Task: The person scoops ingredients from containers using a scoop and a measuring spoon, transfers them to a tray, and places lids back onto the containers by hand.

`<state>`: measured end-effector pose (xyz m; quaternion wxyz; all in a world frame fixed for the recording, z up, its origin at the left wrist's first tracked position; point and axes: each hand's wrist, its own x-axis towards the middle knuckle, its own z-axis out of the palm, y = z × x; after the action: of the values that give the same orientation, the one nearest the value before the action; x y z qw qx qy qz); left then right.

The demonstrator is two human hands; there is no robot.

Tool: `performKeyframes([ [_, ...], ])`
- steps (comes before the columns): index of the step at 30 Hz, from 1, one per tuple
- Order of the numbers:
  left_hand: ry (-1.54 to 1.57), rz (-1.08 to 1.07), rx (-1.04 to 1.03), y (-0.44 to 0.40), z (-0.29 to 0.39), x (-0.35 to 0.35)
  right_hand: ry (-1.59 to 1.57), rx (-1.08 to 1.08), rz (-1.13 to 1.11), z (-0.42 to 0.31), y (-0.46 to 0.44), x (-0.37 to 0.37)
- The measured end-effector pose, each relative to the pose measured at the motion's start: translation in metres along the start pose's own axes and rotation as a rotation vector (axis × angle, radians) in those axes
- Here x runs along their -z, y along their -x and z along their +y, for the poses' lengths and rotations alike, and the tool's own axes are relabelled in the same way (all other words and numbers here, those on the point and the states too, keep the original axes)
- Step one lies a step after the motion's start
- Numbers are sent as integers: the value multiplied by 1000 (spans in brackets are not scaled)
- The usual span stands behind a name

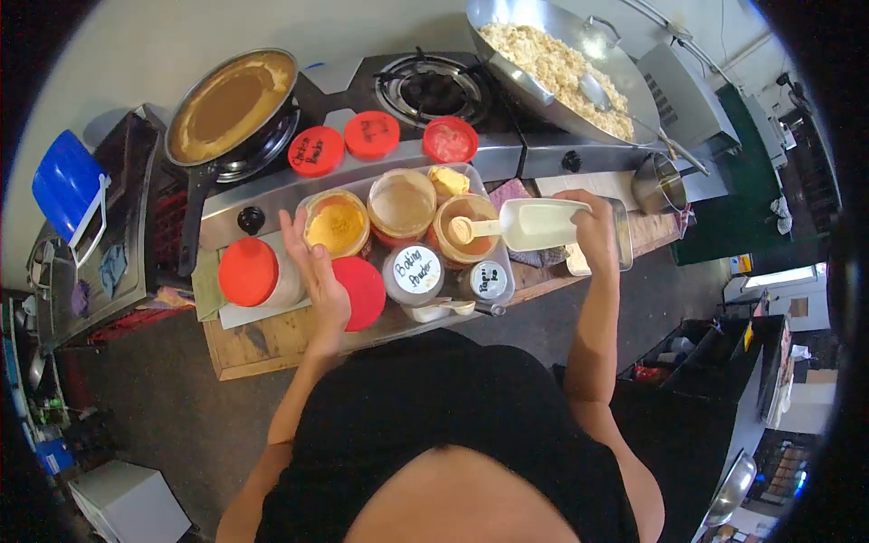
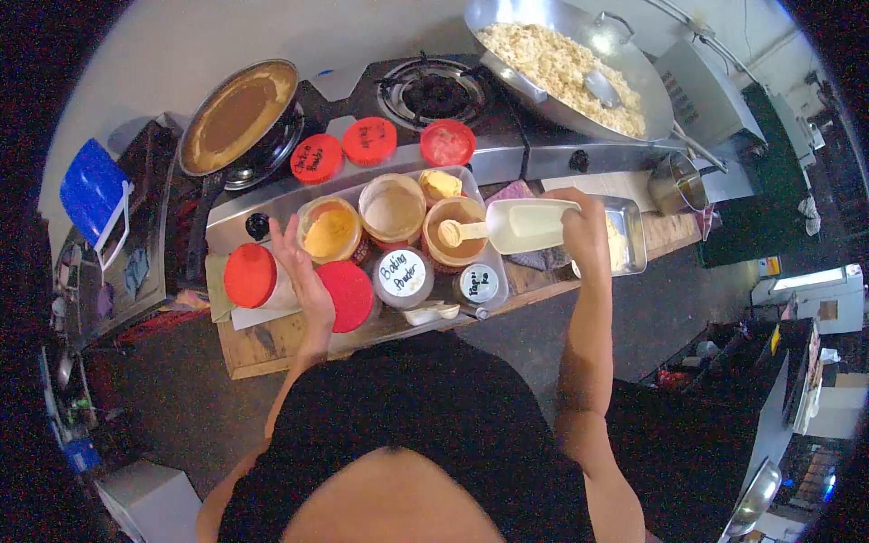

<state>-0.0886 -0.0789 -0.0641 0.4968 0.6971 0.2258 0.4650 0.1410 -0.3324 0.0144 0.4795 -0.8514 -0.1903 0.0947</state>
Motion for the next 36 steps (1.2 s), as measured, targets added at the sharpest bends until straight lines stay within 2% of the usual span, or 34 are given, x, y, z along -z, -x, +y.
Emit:
performKeyframes([
  [6, -38, -14, -3, 0, 1, 0, -136, -76, 81, 54, 5, 7],
  [12, -49, -24, 11, 0, -2, 1, -337, -276, 55, 86, 11, 14],
  [15, -26, -9, 11, 1, -7, 1, -548, -307, 142, 98, 20, 24],
  [18, 21, 2, 30, 2, -7, -1, -667, -408, 398, 113, 32, 55],
  [19, 17, 1, 24, 2, -9, 0, -712, -332, 456, 120, 43, 68],
  [23, 18, -20, 10, 0, -3, -2, -482, -96, 788, 164, 50, 96],
  [26, -2, -30, 18, -1, -1, -1, 292, 144, 948, 194, 49, 89],
  [30, 64, -38, 22, 0, -5, -1, 788, 245, 775, 165, 61, 54],
  [36, 40, -42, 9, 1, -4, 0, 797, 258, 814, 154, 68, 52],
])
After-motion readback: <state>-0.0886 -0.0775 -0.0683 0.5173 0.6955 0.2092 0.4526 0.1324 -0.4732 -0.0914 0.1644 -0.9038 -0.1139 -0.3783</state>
